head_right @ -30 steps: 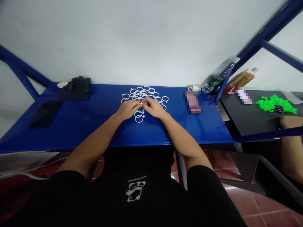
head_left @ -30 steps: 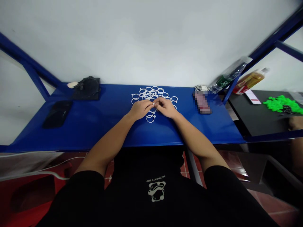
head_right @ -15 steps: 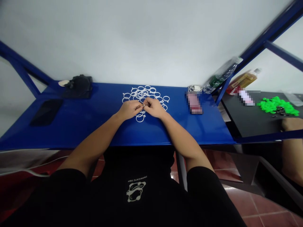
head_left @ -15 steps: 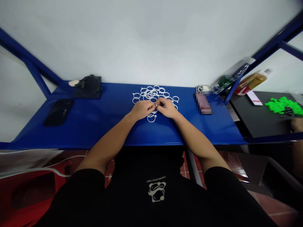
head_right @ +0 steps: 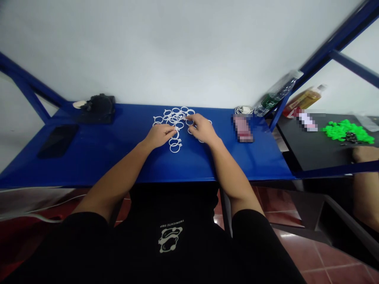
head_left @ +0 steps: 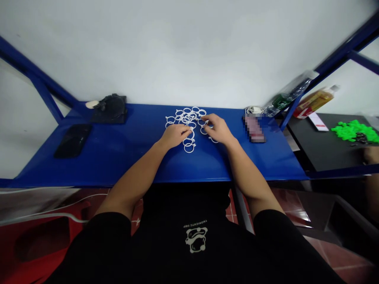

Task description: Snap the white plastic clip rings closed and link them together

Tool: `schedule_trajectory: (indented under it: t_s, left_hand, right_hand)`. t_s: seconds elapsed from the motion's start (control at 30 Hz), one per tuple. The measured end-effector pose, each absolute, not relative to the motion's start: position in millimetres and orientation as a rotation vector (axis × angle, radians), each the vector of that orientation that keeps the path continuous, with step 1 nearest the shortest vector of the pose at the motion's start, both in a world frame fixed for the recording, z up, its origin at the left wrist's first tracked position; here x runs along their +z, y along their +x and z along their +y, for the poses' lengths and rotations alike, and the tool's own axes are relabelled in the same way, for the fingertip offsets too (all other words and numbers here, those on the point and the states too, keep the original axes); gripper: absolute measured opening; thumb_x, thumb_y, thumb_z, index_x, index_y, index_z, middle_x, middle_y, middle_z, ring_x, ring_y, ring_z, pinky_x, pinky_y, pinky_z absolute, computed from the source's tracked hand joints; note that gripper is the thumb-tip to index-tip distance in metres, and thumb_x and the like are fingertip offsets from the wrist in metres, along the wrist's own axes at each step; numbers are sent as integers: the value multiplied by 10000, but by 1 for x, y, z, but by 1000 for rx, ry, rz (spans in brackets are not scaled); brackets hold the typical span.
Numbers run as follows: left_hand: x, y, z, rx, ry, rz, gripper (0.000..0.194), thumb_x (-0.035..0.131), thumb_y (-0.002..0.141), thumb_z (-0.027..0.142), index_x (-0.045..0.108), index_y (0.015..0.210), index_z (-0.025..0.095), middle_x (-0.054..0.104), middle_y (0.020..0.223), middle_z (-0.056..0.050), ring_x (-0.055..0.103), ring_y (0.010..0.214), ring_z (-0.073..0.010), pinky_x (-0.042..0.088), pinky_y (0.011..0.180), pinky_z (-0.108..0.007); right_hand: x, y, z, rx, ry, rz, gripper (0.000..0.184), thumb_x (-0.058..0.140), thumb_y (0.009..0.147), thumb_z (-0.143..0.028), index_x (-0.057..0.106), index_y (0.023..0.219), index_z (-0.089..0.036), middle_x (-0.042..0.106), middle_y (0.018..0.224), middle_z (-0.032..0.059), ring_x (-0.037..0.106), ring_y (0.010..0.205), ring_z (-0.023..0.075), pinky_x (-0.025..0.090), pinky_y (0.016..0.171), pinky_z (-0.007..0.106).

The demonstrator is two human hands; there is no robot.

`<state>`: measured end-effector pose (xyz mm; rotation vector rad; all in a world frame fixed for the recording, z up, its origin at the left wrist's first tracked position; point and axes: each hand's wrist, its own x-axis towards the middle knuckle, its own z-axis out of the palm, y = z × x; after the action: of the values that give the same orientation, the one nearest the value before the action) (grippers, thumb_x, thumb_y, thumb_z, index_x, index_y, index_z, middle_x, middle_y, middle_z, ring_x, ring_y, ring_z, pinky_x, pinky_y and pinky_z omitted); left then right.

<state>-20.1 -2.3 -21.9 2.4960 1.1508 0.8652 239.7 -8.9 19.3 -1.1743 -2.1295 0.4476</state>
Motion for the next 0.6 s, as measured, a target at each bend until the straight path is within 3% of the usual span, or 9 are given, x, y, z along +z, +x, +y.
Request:
schedule_trajectory:
  t_s: [0.1,0.2,0.3,0.47,0.6]
  left_hand:
    - [-26,-20,-2,720,2532,1103,272,579,1055,325,831,984,248,773,902,-45,689,838,-195,501,740,-338]
    - [-29,-16,-4,639,2537,1007,345,528,1031,238,827,1202,252,786,1100,-73,712,1027,-221,554,858,-362]
    - [-29,-13,-6,650,2527,966,378,529,1018,220,818,1260,242,766,1165,-93,702,1119,-244,568,969,-409]
    - [-22,-12,-11,689,2486,948,229,650,1015,339,847,1097,256,783,1104,-78,728,1033,-238,589,925,-400]
    - [-18,-11,-15,693,2436,941,290,602,1048,310,815,1231,240,827,1075,-72,761,965,-217,589,867,-365]
  right_hand:
    - [27,259,-4,396,-1382,-2194,376,603,881,-169,762,1222,-175,789,1128,106,684,883,228,525,857,379]
    - [28,269,-2,461,-1506,-2287,332,658,882,-187,783,1189,-185,806,1034,83,684,849,223,497,810,363]
    - [25,272,-1,495,-1540,-2295,315,722,868,-208,789,1175,-204,806,974,59,682,809,207,469,758,342]
    - [16,275,3,614,-1541,-2292,320,858,771,-224,804,1085,-215,774,831,21,656,709,184,422,647,312]
    - [10,275,6,612,-1446,-2295,270,815,787,-146,808,1048,-213,768,810,17,646,691,174,424,660,306]
